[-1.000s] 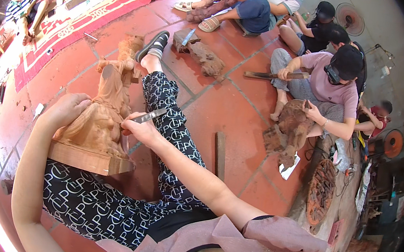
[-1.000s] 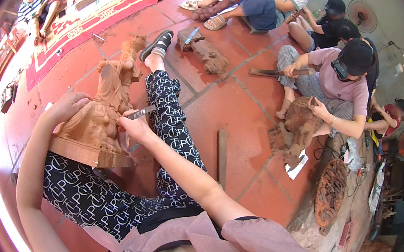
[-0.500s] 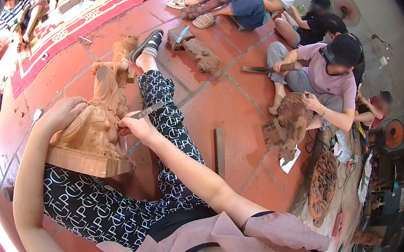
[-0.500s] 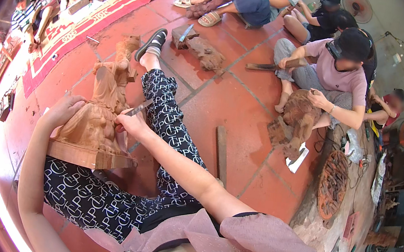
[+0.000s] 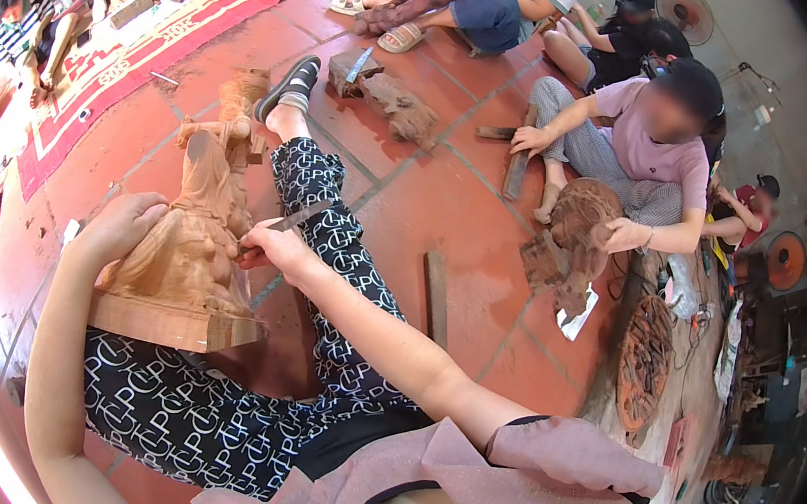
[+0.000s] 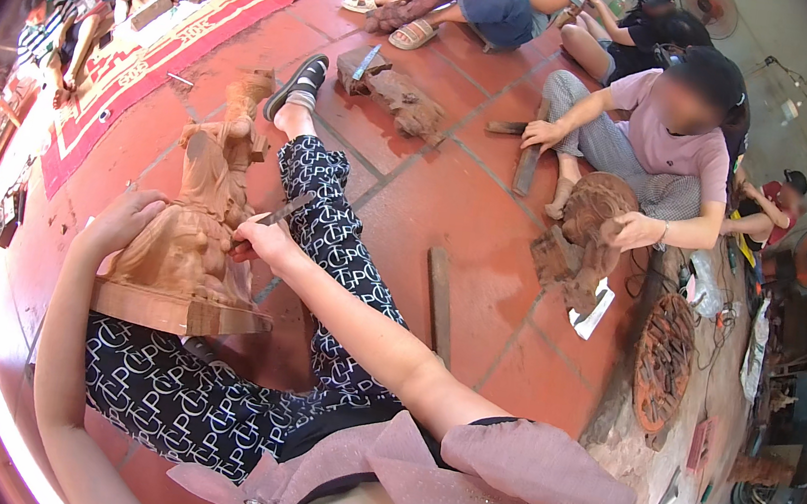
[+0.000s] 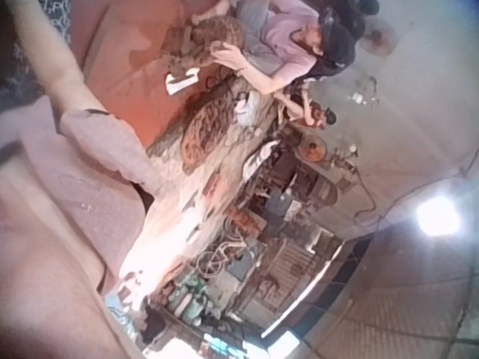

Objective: The person sits on the floor and carves a wooden figurine using a small chisel. They hold the wood with one hand and carefully chip away at the surface with the other, focusing on refining the details of the sculpture.

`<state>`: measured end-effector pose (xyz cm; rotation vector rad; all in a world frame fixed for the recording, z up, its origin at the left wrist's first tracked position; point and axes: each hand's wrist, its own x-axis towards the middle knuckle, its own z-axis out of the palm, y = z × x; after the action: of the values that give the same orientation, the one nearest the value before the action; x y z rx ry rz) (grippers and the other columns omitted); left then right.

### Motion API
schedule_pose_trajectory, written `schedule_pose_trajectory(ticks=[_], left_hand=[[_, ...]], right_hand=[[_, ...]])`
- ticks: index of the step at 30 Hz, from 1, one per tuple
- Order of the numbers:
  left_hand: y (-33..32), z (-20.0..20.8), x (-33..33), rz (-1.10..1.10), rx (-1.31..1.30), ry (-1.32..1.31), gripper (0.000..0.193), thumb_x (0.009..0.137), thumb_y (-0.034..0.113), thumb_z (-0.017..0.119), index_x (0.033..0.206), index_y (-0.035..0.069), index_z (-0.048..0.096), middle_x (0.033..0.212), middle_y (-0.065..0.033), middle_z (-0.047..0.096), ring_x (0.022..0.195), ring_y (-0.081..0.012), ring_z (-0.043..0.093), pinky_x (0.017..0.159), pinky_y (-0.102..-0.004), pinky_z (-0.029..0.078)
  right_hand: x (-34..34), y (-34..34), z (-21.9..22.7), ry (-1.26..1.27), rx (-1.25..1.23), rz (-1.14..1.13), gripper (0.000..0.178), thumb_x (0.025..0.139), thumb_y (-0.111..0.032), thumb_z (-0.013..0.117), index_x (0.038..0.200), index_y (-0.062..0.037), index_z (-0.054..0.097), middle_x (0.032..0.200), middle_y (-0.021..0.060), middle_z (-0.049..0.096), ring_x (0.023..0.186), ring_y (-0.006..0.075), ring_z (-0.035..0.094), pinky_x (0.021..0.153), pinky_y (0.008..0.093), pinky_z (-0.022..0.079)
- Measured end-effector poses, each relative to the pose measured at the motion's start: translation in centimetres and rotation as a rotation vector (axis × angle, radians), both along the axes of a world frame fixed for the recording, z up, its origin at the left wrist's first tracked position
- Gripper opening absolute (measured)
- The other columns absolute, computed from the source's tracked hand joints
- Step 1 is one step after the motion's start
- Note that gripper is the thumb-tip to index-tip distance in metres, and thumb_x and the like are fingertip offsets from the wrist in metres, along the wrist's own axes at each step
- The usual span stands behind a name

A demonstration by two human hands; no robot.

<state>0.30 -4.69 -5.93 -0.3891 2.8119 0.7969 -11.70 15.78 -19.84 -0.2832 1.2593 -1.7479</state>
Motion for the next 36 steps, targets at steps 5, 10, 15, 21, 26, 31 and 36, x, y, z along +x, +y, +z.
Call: schedule_pose_trajectory(ticks=[5, 10, 15, 21, 26, 31, 36], left_hand=[[0.1, 0.0, -0.2, 0.012, -0.012, 0.009, 0.032, 0.092, 0.023, 0.044, 0.105, -0.002, 0.06, 0.099, -0.0204, 0.064, 0.094, -0.0333, 0.06, 0.085, -0.0372, 0.045], [-0.2, -0.4, -0.2, -0.008, -0.021, -0.004, 0.032, 0.092, 0.023, 0.044, 0.104, -0.002, 0.06, 0.1, -0.0206, 0.064, 0.095, -0.0338, 0.06, 0.084, -0.0377, 0.045], [-0.2, -0.4, 0.0, -0.001, -0.005, 0.008, 0.033, 0.092, 0.024, 0.044, 0.104, -0.002, 0.06, 0.099, -0.0206, 0.064, 0.094, -0.0346, 0.06, 0.084, -0.0383, 0.045], [0.0, -0.2, 0.0, 0.016, -0.004, -0.002, 0.033, 0.092, 0.024, 0.044, 0.104, -0.002, 0.06, 0.099, -0.0209, 0.063, 0.095, -0.0346, 0.06, 0.084, -0.0384, 0.045], [-0.3, -0.5, -0.1, -0.006, -0.015, 0.004, 0.033, 0.092, 0.024, 0.044, 0.104, -0.002, 0.06, 0.1, -0.0211, 0.063, 0.095, -0.0345, 0.059, 0.085, -0.0385, 0.044], [-0.4, -0.7, 0.0, -0.007, -0.002, 0.025, 0.033, 0.093, 0.024, 0.044, 0.104, -0.002, 0.06, 0.1, -0.021, 0.063, 0.095, -0.0346, 0.059, 0.085, -0.0386, 0.044], [0.0, 0.0, -0.2, 0.009, -0.014, -0.022, 0.033, 0.092, 0.023, 0.044, 0.105, -0.003, 0.06, 0.102, -0.0202, 0.064, 0.097, -0.0332, 0.059, 0.086, -0.0374, 0.044]], right_hand=[[0.3, -0.7, -0.3, 0.094, 0.052, 0.059, 0.015, 0.08, -0.012, 0.059, 0.078, 0.0022, 0.063, 0.073, 0.0103, 0.063, 0.066, 0.018, 0.063, 0.057, 0.0298, 0.054], [-0.5, -0.6, 0.3, 0.047, 0.085, 0.094, 0.016, 0.079, -0.012, 0.06, 0.076, 0.003, 0.063, 0.072, 0.0108, 0.063, 0.062, 0.0194, 0.063, 0.058, 0.0304, 0.055], [0.2, -0.7, 0.1, 0.043, 0.04, 0.008, 0.016, 0.077, -0.011, 0.059, 0.073, 0.0044, 0.063, 0.067, 0.0122, 0.062, 0.055, 0.0208, 0.062, 0.05, 0.0334, 0.054], [0.0, -1.4, -0.3, 0.023, 0.07, 0.035, 0.016, 0.076, -0.011, 0.059, 0.075, 0.0053, 0.062, 0.068, 0.0119, 0.061, 0.055, 0.0205, 0.061, 0.05, 0.0337, 0.054], [-0.1, -0.4, 0.1, 0.013, 0.049, 0.008, 0.015, 0.078, -0.012, 0.06, 0.075, 0.003, 0.062, 0.069, 0.0105, 0.061, 0.056, 0.0196, 0.061, 0.051, 0.0328, 0.054], [0.0, -1.2, -0.3, 0.002, 0.062, 0.039, 0.014, 0.078, -0.013, 0.06, 0.076, 0.0012, 0.062, 0.071, 0.0108, 0.062, 0.057, 0.0185, 0.061, 0.051, 0.0326, 0.055], [-0.5, -0.3, -0.3, -0.077, 0.04, 0.054, 0.015, 0.079, -0.014, 0.059, 0.076, 0.0006, 0.061, 0.069, 0.0112, 0.062, 0.056, 0.0188, 0.062, 0.049, 0.0341, 0.054]])
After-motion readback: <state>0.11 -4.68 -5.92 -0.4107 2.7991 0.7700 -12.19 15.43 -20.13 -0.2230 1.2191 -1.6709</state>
